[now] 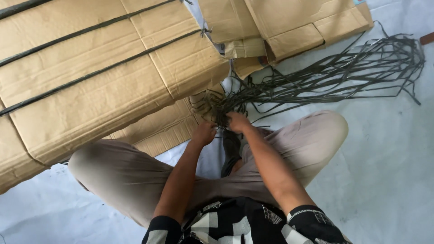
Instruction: Tying plastic straps to secure cardboard packaging around a wooden chair.
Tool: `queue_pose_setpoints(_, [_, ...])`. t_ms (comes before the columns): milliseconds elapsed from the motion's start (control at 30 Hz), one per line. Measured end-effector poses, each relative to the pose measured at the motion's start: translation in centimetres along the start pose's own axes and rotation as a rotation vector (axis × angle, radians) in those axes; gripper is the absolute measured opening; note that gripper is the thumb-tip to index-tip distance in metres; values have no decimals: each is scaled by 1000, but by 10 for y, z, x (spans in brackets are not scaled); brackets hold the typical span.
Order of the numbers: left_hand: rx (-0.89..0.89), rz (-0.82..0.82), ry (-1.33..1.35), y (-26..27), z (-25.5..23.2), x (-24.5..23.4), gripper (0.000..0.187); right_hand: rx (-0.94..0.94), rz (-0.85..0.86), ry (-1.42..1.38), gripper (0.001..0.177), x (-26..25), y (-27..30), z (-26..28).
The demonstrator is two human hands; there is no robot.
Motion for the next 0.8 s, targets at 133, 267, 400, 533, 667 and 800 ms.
queue_pose_setpoints(133, [5, 27, 47, 13, -17, -17, 30, 174, -193, -27, 47, -28, -4, -39])
queue_pose_setpoints(267, [-20, 45, 128, 14, -12, -15, 32, 361, -218, 153, 56, -66, 27, -23])
queue_pose_setpoints(400, [-50, 39, 204, 19, -11, -17, 34, 373, -102, 211, 64, -68, 28, -23])
queue_pose_setpoints(533, [-43, 63, 254, 32, -14, -28, 40, 394, -76, 216, 68, -59, 12, -40])
queue_pose_setpoints(667, [-14, 37, 180, 35, -17, -31, 41, 434, -135, 348, 46, -95, 19, -17])
queue_pose_setpoints(800, [-9, 23, 151, 29, -8, -20, 39, 368, -154, 463, 33, -142, 34, 18])
Point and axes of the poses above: each hand's wrist, its own y-axis away from the middle knuckle, its own x-axis out of the palm, z = x × y, the point moved 5 cm from there along -y, towards the middle knuckle, and after that the axes turned 3 degrees about z, right-handed, at the moved point
